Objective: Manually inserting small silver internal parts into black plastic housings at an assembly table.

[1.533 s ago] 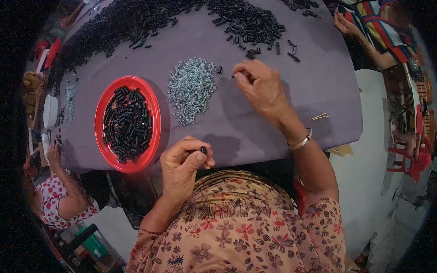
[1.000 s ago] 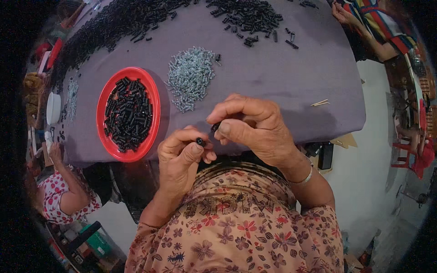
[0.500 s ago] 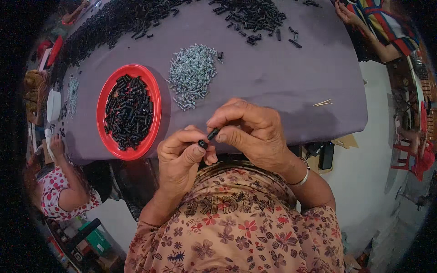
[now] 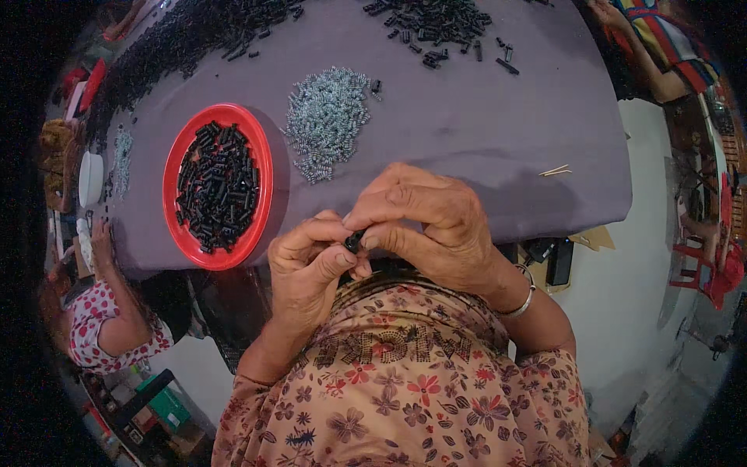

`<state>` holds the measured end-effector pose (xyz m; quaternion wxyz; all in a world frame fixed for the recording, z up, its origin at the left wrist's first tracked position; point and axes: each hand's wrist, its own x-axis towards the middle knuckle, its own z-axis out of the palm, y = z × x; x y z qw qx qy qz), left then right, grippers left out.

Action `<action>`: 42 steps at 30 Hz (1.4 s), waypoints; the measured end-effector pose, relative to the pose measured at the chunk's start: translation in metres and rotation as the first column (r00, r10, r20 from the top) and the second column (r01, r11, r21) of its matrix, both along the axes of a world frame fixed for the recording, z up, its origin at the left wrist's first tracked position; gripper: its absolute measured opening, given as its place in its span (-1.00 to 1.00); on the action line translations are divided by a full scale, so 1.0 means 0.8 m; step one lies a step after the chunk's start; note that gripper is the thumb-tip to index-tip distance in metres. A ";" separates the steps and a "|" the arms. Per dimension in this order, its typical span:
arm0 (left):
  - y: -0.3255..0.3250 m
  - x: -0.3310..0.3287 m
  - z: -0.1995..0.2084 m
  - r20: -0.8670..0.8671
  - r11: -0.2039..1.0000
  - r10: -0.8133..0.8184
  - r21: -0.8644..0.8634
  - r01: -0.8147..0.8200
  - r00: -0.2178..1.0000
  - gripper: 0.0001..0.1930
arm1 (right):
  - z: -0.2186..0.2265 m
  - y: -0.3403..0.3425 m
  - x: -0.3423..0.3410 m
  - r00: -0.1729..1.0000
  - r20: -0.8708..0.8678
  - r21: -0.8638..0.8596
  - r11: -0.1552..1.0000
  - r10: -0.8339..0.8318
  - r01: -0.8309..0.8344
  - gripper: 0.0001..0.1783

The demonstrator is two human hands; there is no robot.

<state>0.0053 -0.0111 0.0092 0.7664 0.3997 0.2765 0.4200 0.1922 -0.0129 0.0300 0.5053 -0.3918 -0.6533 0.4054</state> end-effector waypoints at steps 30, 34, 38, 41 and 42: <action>0.002 -0.004 0.003 -0.111 0.999 -0.021 0.021 0.024 0.994 -0.85 | 0.013 -0.003 -0.004 0.917 0.386 0.306 0.952 -0.099 -0.026 -0.82; 0.002 -0.002 0.005 -0.190 0.997 0.007 0.078 0.008 0.982 -0.85 | 0.008 -0.009 -0.005 0.917 0.369 0.292 0.956 -0.150 0.038 -0.83; 0.001 -0.001 0.004 -0.101 0.999 0.003 -0.036 -0.007 0.995 -0.87 | 0.006 -0.005 -0.002 0.954 0.291 0.162 0.986 -0.075 0.028 -0.79; 0.003 -0.004 0.000 -0.085 0.999 -0.024 -0.033 0.021 0.996 -0.88 | 0.009 -0.004 -0.002 0.955 0.291 0.185 0.983 -0.063 0.009 -0.79; 0.004 -0.004 -0.002 -0.071 0.999 -0.041 -0.024 0.039 0.997 -0.88 | 0.011 -0.004 -0.003 0.949 0.310 0.213 0.977 -0.066 -0.002 -0.79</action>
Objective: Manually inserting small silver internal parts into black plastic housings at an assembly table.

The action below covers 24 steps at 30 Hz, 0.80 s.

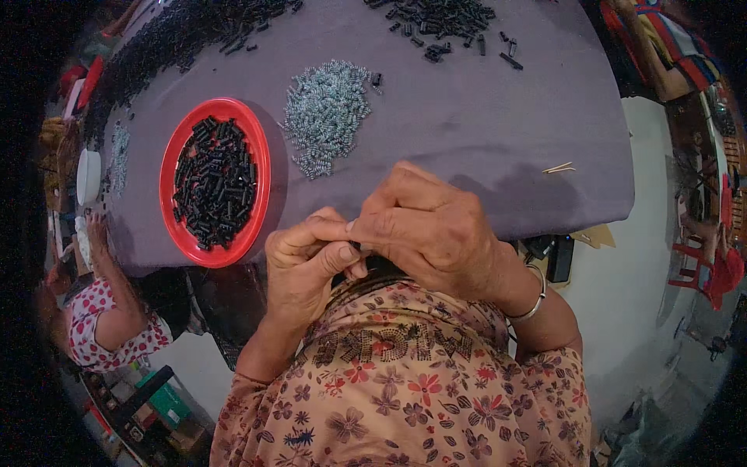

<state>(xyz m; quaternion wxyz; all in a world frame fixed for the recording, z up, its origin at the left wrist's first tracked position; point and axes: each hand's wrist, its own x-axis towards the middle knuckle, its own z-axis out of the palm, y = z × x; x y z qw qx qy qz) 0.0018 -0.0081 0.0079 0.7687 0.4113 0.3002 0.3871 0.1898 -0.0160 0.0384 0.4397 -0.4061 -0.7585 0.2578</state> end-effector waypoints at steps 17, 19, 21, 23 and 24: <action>0.005 -0.001 0.002 -0.002 0.989 -0.089 -0.122 0.089 0.996 -0.88 | -0.006 -0.006 0.003 0.999 0.042 0.017 1.000 0.005 -0.006 -0.81; 0.006 -0.002 0.002 0.064 0.974 -0.112 -0.193 0.122 0.992 -0.87 | -0.005 -0.006 0.004 1.000 0.027 -0.008 1.000 -0.009 0.009 -0.81; 0.006 -0.001 0.004 0.139 0.956 -0.077 -0.269 0.112 0.987 -0.85 | -0.005 -0.005 0.005 1.000 0.013 -0.011 1.000 -0.016 0.017 -0.83; 0.007 -0.004 0.001 0.163 0.945 -0.080 -0.303 0.127 0.983 -0.84 | -0.007 -0.003 0.008 1.000 -0.010 -0.058 0.998 0.002 -0.003 -0.80; 0.007 -0.005 0.000 0.188 0.932 -0.084 -0.333 0.144 0.979 -0.84 | -0.008 -0.002 0.009 0.999 -0.033 -0.102 0.994 0.019 -0.022 -0.76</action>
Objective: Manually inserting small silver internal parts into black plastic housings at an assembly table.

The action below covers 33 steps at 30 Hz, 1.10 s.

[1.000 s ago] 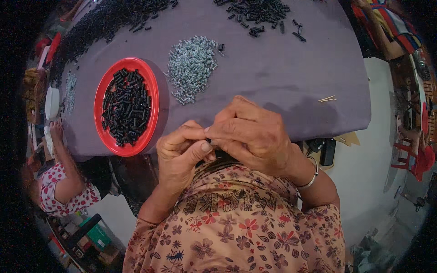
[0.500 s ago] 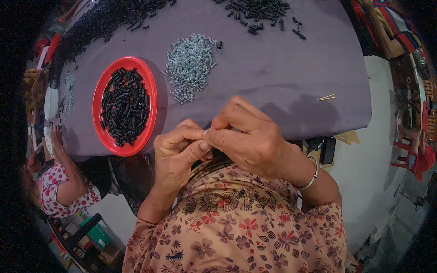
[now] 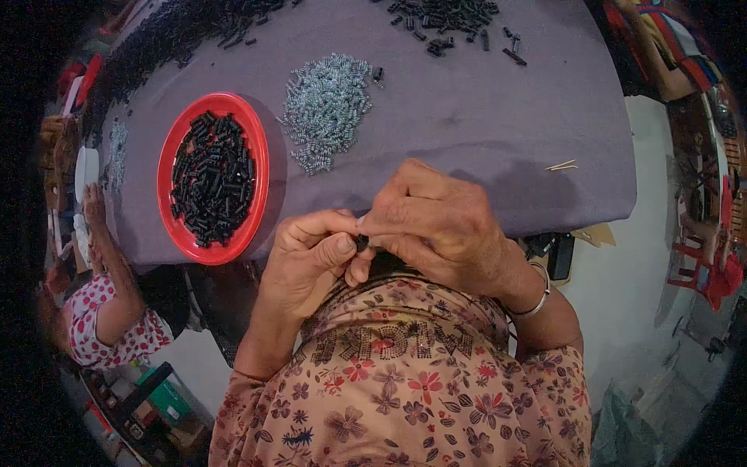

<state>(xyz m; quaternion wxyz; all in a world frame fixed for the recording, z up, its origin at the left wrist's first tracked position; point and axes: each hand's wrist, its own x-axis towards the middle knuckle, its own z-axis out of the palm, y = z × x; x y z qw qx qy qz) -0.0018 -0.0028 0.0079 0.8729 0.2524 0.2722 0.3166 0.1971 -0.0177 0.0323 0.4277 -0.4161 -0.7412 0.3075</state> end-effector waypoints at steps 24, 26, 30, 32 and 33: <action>-0.002 0.004 0.007 -0.292 0.963 0.054 0.268 0.028 0.955 -0.90 | 0.004 -0.001 -0.008 0.987 0.157 0.156 0.988 -0.028 0.003 -0.81; -0.001 0.004 0.006 -0.289 0.962 0.047 0.270 0.034 0.956 -0.90 | 0.003 -0.001 -0.007 0.986 0.167 0.154 0.988 -0.022 -0.004 -0.80; 0.002 0.002 0.002 -0.163 0.993 -0.016 0.114 0.035 0.987 -0.89 | 0.013 0.002 -0.001 0.991 0.125 0.001 0.999 0.040 -0.041 -0.79; 0.002 0.001 0.000 -0.108 0.997 -0.021 0.071 0.029 0.994 -0.89 | 0.012 0.004 0.001 0.993 0.095 -0.031 0.998 0.066 -0.063 -0.79; 0.002 0.001 -0.001 -0.052 0.999 -0.024 0.028 0.026 0.998 -0.89 | 0.011 0.005 0.001 0.994 0.065 -0.063 0.994 0.090 -0.086 -0.80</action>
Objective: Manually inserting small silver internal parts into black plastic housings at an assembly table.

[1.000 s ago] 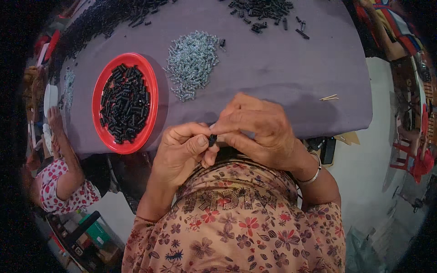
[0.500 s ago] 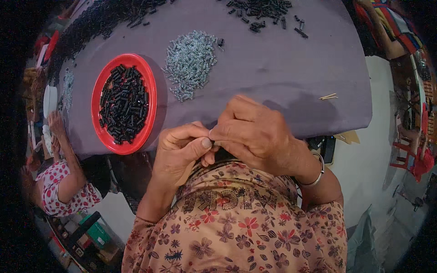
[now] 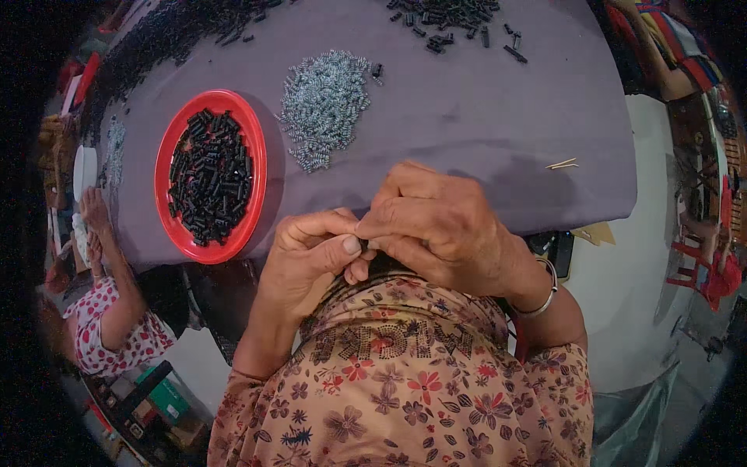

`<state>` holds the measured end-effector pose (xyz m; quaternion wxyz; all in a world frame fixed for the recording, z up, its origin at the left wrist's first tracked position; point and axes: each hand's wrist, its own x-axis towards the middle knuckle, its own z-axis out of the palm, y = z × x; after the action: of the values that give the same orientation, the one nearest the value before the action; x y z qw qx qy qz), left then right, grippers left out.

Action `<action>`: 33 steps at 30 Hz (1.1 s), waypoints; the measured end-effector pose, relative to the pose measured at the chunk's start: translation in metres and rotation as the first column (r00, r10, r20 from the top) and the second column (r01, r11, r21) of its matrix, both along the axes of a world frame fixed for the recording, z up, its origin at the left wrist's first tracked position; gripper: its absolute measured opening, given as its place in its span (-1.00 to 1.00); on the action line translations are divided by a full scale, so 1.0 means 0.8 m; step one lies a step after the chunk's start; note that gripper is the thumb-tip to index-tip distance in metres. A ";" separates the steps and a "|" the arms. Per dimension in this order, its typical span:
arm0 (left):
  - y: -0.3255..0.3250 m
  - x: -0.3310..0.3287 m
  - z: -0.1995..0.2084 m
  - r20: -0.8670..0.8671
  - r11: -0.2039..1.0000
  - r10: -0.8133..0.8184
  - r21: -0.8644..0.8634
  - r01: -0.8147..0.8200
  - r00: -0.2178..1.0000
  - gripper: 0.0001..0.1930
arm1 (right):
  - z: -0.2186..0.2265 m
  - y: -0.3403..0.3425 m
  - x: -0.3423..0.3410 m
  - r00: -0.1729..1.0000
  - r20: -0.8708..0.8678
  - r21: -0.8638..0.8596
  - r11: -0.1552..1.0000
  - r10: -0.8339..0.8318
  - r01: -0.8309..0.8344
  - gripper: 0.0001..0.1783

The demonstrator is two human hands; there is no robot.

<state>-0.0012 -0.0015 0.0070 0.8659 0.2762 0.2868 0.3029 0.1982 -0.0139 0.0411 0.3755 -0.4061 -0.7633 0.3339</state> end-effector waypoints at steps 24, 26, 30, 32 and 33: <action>-0.005 0.007 0.004 -0.117 0.971 0.114 0.222 -0.086 0.987 -0.87 | -0.019 -0.003 -0.004 0.990 -0.126 0.038 0.996 -0.069 0.075 -0.77; -0.005 0.005 0.005 -0.141 0.967 0.111 0.245 -0.073 0.984 -0.87 | -0.021 -0.004 -0.007 0.988 -0.135 0.053 0.995 -0.076 0.084 -0.76; -0.006 0.004 0.007 -0.167 0.965 0.099 0.255 -0.054 0.981 -0.88 | -0.023 -0.010 -0.010 0.987 -0.121 0.136 0.983 -0.106 0.122 -0.77; -0.007 0.004 0.008 -0.174 0.969 0.097 0.240 -0.053 0.980 -0.88 | -0.023 -0.012 -0.013 0.986 -0.111 0.142 0.980 -0.124 0.139 -0.78; -0.007 0.005 0.008 -0.182 0.973 0.096 0.225 -0.054 0.979 -0.88 | -0.024 -0.013 -0.014 0.985 -0.103 0.149 0.977 -0.141 0.156 -0.79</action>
<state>0.0024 -0.0072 0.0132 0.7865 0.3865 0.3439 0.3373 0.1870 -0.0245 0.0220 0.4648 -0.4155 -0.7365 0.2625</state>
